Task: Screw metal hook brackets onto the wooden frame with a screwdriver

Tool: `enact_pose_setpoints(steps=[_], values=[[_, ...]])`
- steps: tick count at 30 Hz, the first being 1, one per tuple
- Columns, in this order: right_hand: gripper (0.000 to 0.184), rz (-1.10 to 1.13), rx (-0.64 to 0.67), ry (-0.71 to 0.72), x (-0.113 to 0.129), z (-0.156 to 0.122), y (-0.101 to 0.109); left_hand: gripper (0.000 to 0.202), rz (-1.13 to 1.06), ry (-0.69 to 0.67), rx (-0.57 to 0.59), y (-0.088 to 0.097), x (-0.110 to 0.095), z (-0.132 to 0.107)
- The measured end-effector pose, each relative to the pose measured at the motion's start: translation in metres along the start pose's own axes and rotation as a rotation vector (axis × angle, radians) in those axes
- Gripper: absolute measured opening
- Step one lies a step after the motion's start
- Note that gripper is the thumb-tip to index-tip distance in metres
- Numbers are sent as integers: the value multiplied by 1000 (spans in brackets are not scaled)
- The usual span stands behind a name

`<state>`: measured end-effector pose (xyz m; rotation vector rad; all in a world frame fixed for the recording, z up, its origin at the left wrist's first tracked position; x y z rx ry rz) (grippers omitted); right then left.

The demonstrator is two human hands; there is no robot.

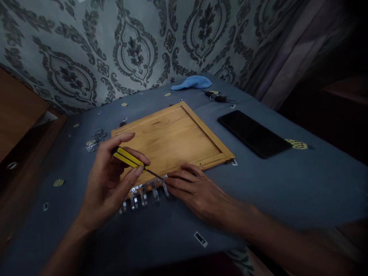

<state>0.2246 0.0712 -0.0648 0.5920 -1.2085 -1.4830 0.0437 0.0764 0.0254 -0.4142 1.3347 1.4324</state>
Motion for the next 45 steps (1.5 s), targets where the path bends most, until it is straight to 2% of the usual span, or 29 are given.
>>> enact_pose_setpoints(steps=[8, 16, 18, 23, 25, 31, 40, 45], values=[[29, 5, 14, -7, -1, 0, -2, 52, 72, -25, 74, -8, 2, -1], [29, 5, -3, 4, -1, 0, -1, 53, 110, -12, 109, -9, 6, -3], [29, -1, -1, -3, -1, 1, -1, 53, 133, -11, 95, -8, 8, -2], [30, -14, -3, -10, 0, 0, -1, 48, 220, -40, -34, -5, 6, -4], [30, -15, -3, -14, 0, -1, -1, 46, 245, -32, -40, -5, 5, -4], [30, -8, 9, -14, -1, 0, -1, 53, 287, -17, 47, -4, 4, -5], [32, -23, 27, -18, -1, -1, -3, 66, 269, -69, 158, -8, 1, -6], [29, -22, 18, -11, 0, -1, -2, 65, 255, -50, 125, -7, -1, -5]])
Point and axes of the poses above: each hand's wrist, its own z-axis towards the middle knuckle, its own y-axis out of the back of the hand, x = y × z, the point moved 5 cm from there along z, towards the middle knuckle, and after that the axes turned 15 degrees about x, right-handed, at the moved point
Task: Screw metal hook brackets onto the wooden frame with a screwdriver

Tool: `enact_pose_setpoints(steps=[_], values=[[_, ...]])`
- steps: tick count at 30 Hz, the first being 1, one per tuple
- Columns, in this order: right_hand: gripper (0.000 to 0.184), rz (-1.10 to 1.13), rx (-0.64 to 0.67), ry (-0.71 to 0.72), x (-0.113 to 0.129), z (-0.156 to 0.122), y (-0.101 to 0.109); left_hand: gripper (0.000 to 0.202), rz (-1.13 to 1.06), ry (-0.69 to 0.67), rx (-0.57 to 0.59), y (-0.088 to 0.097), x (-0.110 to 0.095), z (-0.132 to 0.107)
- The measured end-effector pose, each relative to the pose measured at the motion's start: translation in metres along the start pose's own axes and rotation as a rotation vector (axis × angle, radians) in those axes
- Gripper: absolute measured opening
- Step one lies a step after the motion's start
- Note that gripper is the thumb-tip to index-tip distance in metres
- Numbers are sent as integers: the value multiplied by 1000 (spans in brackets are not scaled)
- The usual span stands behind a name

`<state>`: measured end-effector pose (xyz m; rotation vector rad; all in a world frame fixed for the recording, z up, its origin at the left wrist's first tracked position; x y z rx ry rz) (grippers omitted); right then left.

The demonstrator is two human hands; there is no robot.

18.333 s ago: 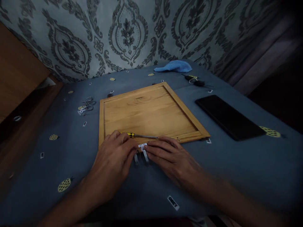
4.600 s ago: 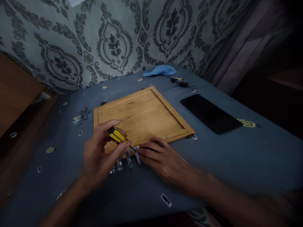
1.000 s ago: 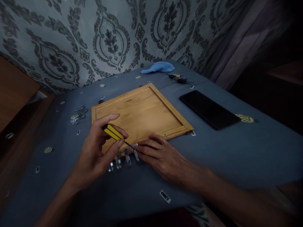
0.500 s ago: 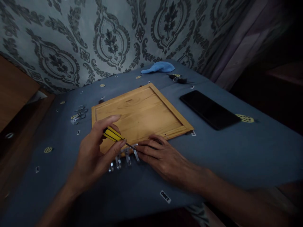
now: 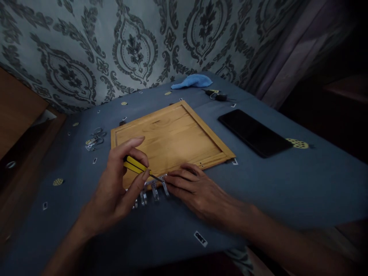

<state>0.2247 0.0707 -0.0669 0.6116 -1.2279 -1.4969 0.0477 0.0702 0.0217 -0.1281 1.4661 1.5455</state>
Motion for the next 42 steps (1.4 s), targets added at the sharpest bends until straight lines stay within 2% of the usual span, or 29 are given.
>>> enact_pose_setpoints(steps=[5, 14, 21, 34, 42], values=[[29, 3, 25, 2, 0, 1, 0, 64, -29, -46, -67, 2, -2, 1], [31, 10, 28, -12, -1, 0, -1, 61, 3, 5, -23, -2, 3, -2], [29, 3, -22, 3, -1, 0, 0, 66, -1, -15, 7, -2, 2, -2], [30, 12, 23, -8, -1, 0, -3, 66, 39, -55, 24, -2, 2, 1], [30, -6, -11, -12, -1, -1, -2, 62, 107, -111, -109, -5, 4, 1]])
Point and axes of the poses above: each hand's wrist, its own z-axis towards the middle knuckle, its own y-axis out of the back of the hand, x = y × z, the point moved 5 cm from there along z, towards the middle knuckle, and after that the axes turned 15 degrees about x, right-handed, at the moved point
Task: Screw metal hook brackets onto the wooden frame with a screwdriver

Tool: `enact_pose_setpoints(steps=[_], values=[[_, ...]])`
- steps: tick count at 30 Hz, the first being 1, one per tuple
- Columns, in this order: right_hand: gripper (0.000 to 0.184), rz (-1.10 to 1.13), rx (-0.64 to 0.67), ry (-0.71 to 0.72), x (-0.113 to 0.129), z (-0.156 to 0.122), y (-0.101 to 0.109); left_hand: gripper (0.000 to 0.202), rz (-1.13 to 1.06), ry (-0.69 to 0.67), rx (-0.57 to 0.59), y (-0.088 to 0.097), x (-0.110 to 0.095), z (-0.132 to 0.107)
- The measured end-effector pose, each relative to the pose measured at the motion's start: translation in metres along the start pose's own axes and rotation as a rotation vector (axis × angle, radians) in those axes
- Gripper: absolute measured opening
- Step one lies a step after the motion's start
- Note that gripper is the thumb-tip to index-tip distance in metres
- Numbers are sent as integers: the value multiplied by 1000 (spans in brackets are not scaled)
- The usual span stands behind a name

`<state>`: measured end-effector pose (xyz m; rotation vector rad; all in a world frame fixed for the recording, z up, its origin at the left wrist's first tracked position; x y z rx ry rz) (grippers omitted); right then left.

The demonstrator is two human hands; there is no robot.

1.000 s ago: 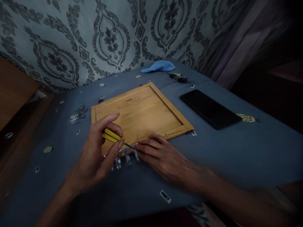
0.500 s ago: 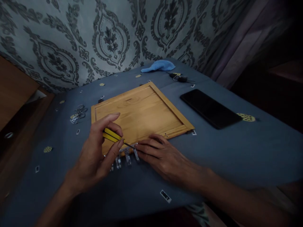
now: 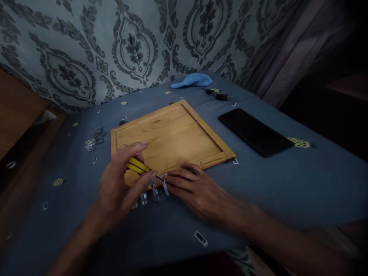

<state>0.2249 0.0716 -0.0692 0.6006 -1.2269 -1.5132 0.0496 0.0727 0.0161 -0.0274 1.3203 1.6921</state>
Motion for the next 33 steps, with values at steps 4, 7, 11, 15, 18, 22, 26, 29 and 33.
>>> enact_pose_setpoints(steps=[4, 7, 11, 15, 18, 22, 26, 29, 33], values=[[28, 2, 3, 10, 1, 1, 2, 65, 18, 63, -61, 1, 2, -2], [28, 8, -5, 8, 1, 1, 2, 70, -80, 121, -53, 0, 4, -4], [29, 19, -2, 8, 1, 1, 2, 69, -195, 154, 0, -6, 3, -5], [30, 15, 13, 8, 1, 1, 1, 53, -210, 221, 32, -11, 3, -6], [29, 12, 10, 11, 1, 0, 1, 34, -165, 269, 60, -12, 4, -4], [28, 12, 25, 1, 0, 1, 2, 32, -222, 314, 48, -9, 4, -2], [29, 17, 22, 20, 1, 1, 3, 44, -246, 351, 24, -5, 5, -4], [29, 27, 20, 14, 1, 1, 2, 52, -251, 328, 7, -4, 2, -5], [31, 35, 45, 4, 0, -1, -1, 53, -260, 246, -103, 4, -8, -1]])
Point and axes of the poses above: each hand's wrist, its own z-axis towards the middle knuckle, its own y-axis out of the back of the hand, x = y × z, the point moved 5 cm from there along z, towards the middle knuckle, and after that the axes turned 15 degrees about x, right-handed, at the moved point
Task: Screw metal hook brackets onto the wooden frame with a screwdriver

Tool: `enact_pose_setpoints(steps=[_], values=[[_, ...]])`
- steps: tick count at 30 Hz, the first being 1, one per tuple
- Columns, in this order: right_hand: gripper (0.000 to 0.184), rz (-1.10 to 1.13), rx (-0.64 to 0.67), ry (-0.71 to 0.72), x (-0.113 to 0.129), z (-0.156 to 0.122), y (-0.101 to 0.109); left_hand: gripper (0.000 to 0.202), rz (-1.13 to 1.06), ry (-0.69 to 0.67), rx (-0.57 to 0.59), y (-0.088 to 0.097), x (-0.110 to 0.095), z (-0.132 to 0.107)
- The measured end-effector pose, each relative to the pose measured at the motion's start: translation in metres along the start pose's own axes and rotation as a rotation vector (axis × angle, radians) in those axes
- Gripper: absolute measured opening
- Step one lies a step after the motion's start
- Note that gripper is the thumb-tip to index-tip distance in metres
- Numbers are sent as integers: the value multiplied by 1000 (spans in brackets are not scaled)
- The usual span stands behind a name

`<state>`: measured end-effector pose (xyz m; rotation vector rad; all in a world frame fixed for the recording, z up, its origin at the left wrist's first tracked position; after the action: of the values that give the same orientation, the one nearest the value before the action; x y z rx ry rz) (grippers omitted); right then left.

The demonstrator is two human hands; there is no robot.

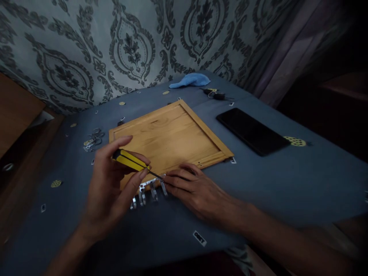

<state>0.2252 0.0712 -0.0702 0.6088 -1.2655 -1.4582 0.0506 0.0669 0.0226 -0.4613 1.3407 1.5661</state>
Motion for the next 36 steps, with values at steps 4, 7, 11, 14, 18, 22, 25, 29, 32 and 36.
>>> enact_pose_setpoints(steps=[4, 7, 11, 14, 18, 22, 25, 29, 32, 36], values=[[32, 2, -3, 0, -1, 0, -1, 53, 13, -13, -34, 5, -4, 2], [33, -1, -16, 3, -1, 0, -1, 54, 31, 4, 48, 3, 2, 2], [32, 6, -18, 1, 0, 0, 1, 54, 76, 27, 94, -1, 10, -2], [30, 4, -27, 1, 0, 0, 2, 55, 77, 28, 107, -3, 11, -3], [29, 1, -39, 1, 0, 0, 2, 56, 65, 42, 127, -5, 12, -4], [28, -14, -38, 0, 0, 1, 2, 56, 65, 26, 157, -8, 13, -3], [27, -26, -25, 6, 1, 1, 1, 58, 69, -10, 149, -8, 14, -2], [29, -28, -38, 4, 1, 0, 1, 60, 155, -97, 54, -6, 12, -3], [30, -13, -33, -2, 0, 0, 0, 57, 195, -112, 19, -6, 11, -5], [31, -18, -29, -1, 0, -1, -2, 51, 106, -2, 39, -6, 11, -5]])
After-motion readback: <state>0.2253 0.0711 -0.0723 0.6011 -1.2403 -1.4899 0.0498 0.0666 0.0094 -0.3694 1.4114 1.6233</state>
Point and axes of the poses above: each hand's wrist, its own z-axis towards the middle knuckle, its own y-axis out of the back of the hand, x = y × z, the point moved 5 cm from there along z, towards the middle knuckle, and after that the axes turned 15 degrees about x, right-handed, at the moved point
